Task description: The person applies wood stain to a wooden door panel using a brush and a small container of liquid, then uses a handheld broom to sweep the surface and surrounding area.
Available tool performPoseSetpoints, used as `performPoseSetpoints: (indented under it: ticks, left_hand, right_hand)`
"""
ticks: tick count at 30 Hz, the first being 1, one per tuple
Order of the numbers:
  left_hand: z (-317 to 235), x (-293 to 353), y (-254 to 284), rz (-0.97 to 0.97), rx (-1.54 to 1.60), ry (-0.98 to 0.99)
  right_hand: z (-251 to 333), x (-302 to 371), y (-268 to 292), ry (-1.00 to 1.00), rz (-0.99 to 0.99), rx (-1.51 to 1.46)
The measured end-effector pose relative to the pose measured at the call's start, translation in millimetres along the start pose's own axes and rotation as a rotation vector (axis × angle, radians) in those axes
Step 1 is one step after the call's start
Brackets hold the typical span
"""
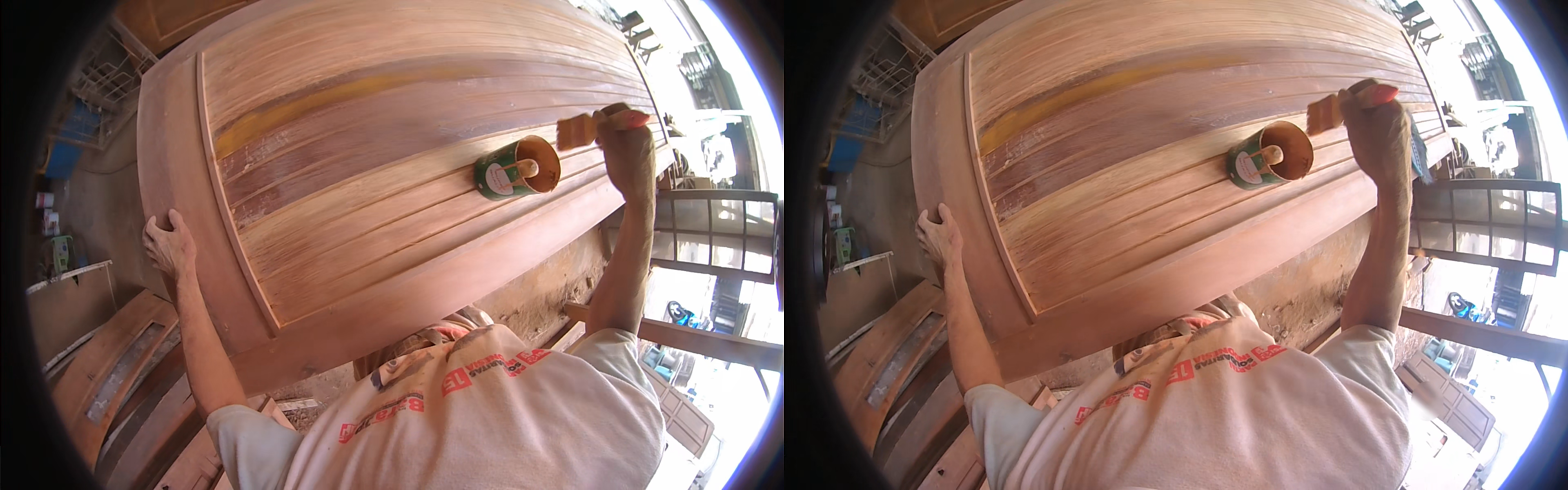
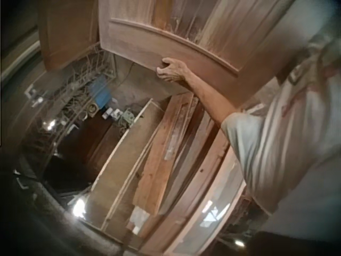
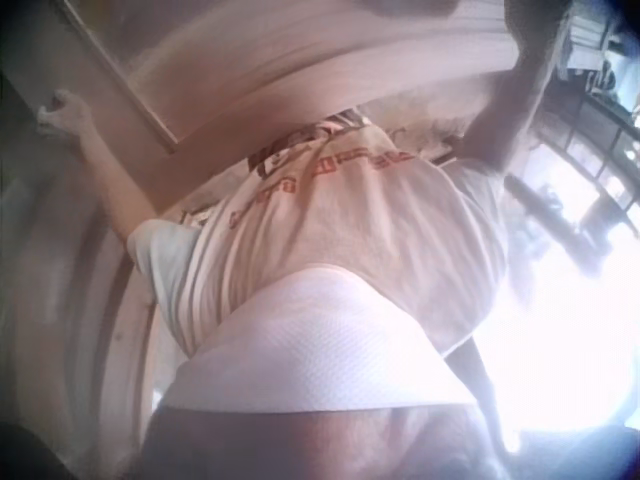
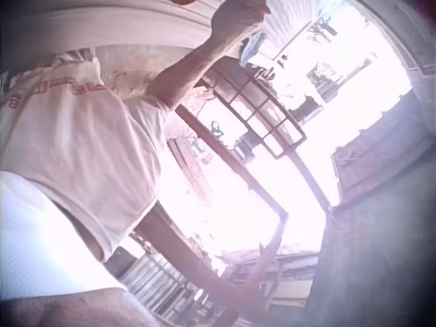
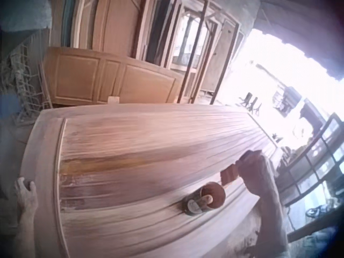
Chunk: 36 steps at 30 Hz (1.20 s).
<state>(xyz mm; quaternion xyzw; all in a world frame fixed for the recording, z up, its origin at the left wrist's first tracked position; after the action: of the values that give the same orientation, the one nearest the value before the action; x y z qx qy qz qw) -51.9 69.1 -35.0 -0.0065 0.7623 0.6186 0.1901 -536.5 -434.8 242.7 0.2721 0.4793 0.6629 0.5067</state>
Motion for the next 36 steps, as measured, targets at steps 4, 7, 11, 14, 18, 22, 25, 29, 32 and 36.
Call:
performPoseSetpoints:
  ticks: [4,7,11,14,18,22,25,29,32,36]
  left_hand:
    - [-16,-3,7,0.039,0.001,0.024]
    - [-8,-7,8,0.047,0.053,0.043]
    - [-5,-3,9,0.045,0.05,0.053]
    - [2,-5,0,0.006,0.053,0.045]
    - [0,-9,-3,0.009,0.051,0.037]
    - [7,-4,-12,0.015,0.113,0.083]
    - [-18,-2,8,0.056,0.142,0.133]
    - [-18,-3,13,-0.001,0.11,0.118]
    - [-9,3,13,-0.012,0.105,0.107]
    - [-10,0,12,0.0,0.111,0.092]
  right_hand:
    - [-32,17,-28,-0.089,0.19,-0.197]
    - [-33,22,-34,-0.02,0.185,-0.238]
    - [-35,30,-11,0.057,0.173,-0.322]
    - [-46,32,-20,0.085,0.247,-0.253]
    - [-37,21,-52,0.025,0.452,-0.133]
    - [-25,6,-67,0.158,0.547,0.181]
    - [-20,13,-70,0.131,0.599,0.116]
    - [-27,20,-86,0.327,0.58,0.16]
    - [-11,18,-77,0.065,0.675,0.154]
    - [-19,22,-87,0.363,0.642,0.202]
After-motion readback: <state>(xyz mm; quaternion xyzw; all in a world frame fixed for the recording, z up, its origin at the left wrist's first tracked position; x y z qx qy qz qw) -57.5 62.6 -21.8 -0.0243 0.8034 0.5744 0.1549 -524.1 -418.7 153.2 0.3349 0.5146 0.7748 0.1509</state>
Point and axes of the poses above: each hand's wrist, its own x-axis away from the middle knuckle, its own y-axis out of the back of the hand, z = x × y, the point moved 1 cm from there along -x, towards the middle knuckle, and after that the axes turned 10 degrees about -y, right-handed, at the moved point
